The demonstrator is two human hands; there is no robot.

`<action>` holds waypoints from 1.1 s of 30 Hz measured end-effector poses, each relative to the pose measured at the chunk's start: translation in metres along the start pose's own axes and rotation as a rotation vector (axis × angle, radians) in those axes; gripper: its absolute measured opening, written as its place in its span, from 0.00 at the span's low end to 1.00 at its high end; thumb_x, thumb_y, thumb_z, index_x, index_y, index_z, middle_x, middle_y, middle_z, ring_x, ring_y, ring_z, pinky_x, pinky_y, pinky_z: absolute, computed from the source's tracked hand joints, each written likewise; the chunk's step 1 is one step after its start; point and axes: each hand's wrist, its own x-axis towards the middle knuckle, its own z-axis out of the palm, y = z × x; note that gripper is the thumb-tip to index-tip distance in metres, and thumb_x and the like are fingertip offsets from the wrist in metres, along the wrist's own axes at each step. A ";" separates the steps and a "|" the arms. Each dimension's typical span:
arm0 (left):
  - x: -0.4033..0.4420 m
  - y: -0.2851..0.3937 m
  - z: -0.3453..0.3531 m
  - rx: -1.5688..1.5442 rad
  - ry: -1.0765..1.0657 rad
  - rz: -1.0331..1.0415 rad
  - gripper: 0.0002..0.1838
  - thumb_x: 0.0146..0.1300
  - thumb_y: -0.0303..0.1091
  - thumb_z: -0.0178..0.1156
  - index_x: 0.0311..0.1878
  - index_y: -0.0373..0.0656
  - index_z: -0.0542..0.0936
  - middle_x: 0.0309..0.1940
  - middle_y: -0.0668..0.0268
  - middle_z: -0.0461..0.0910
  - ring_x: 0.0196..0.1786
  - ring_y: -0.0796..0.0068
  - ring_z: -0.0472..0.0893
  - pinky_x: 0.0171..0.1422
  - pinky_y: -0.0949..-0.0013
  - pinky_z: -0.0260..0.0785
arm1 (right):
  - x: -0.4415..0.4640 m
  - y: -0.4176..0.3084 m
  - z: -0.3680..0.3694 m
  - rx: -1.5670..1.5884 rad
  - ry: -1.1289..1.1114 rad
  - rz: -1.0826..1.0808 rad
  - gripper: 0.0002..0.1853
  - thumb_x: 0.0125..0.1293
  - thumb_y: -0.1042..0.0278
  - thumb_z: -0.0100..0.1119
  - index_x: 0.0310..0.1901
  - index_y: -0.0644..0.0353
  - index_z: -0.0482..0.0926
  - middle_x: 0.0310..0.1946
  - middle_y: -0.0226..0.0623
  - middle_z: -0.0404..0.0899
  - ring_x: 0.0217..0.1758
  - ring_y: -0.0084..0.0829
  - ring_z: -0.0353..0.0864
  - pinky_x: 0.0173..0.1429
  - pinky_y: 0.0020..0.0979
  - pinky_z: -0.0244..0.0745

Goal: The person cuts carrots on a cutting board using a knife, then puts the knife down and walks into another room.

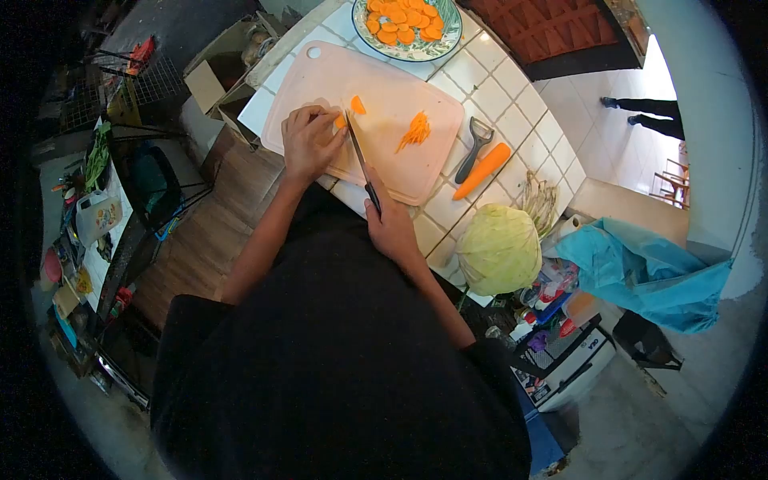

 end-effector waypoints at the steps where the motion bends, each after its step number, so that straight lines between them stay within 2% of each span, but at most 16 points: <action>1: 0.000 0.000 0.001 0.000 0.002 -0.001 0.20 0.57 0.40 0.80 0.54 0.50 0.92 0.51 0.66 0.83 0.61 0.63 0.79 0.68 0.55 0.65 | -0.001 0.001 0.000 0.015 0.006 0.018 0.38 0.80 0.67 0.55 0.88 0.40 0.57 0.57 0.65 0.85 0.55 0.63 0.88 0.61 0.55 0.81; 6: -0.001 0.000 0.001 0.017 -0.003 -0.013 0.20 0.57 0.41 0.80 0.53 0.50 0.92 0.51 0.65 0.83 0.61 0.62 0.79 0.68 0.55 0.65 | -0.002 -0.003 -0.011 0.016 -0.057 0.157 0.38 0.80 0.67 0.55 0.88 0.40 0.57 0.56 0.65 0.85 0.55 0.64 0.88 0.62 0.55 0.80; 9: 0.000 0.000 0.003 0.006 -0.001 -0.006 0.20 0.57 0.41 0.80 0.53 0.49 0.92 0.51 0.66 0.83 0.61 0.61 0.79 0.68 0.55 0.65 | -0.002 -0.001 -0.014 -0.119 -0.068 0.103 0.37 0.80 0.66 0.55 0.87 0.40 0.58 0.51 0.63 0.87 0.49 0.62 0.89 0.58 0.55 0.81; 12: 0.000 0.000 0.001 0.006 -0.005 -0.002 0.20 0.57 0.41 0.80 0.53 0.48 0.91 0.51 0.66 0.83 0.62 0.61 0.79 0.68 0.55 0.65 | 0.002 -0.010 -0.017 -0.182 -0.103 0.154 0.36 0.80 0.66 0.56 0.87 0.40 0.60 0.52 0.60 0.88 0.52 0.60 0.90 0.59 0.53 0.83; 15: 0.000 0.001 0.000 0.008 -0.008 0.002 0.21 0.57 0.40 0.80 0.54 0.48 0.91 0.52 0.65 0.83 0.62 0.61 0.79 0.68 0.55 0.65 | 0.004 -0.010 -0.013 -0.227 -0.068 0.060 0.36 0.80 0.65 0.55 0.87 0.40 0.60 0.37 0.55 0.88 0.39 0.56 0.89 0.48 0.54 0.83; 33: -0.001 -0.003 0.003 -0.007 0.015 0.014 0.20 0.55 0.38 0.79 0.53 0.49 0.92 0.51 0.68 0.82 0.61 0.63 0.78 0.68 0.55 0.65 | 0.002 -0.011 -0.004 -0.382 -0.121 0.023 0.39 0.80 0.66 0.52 0.89 0.40 0.53 0.31 0.52 0.87 0.31 0.53 0.88 0.40 0.56 0.83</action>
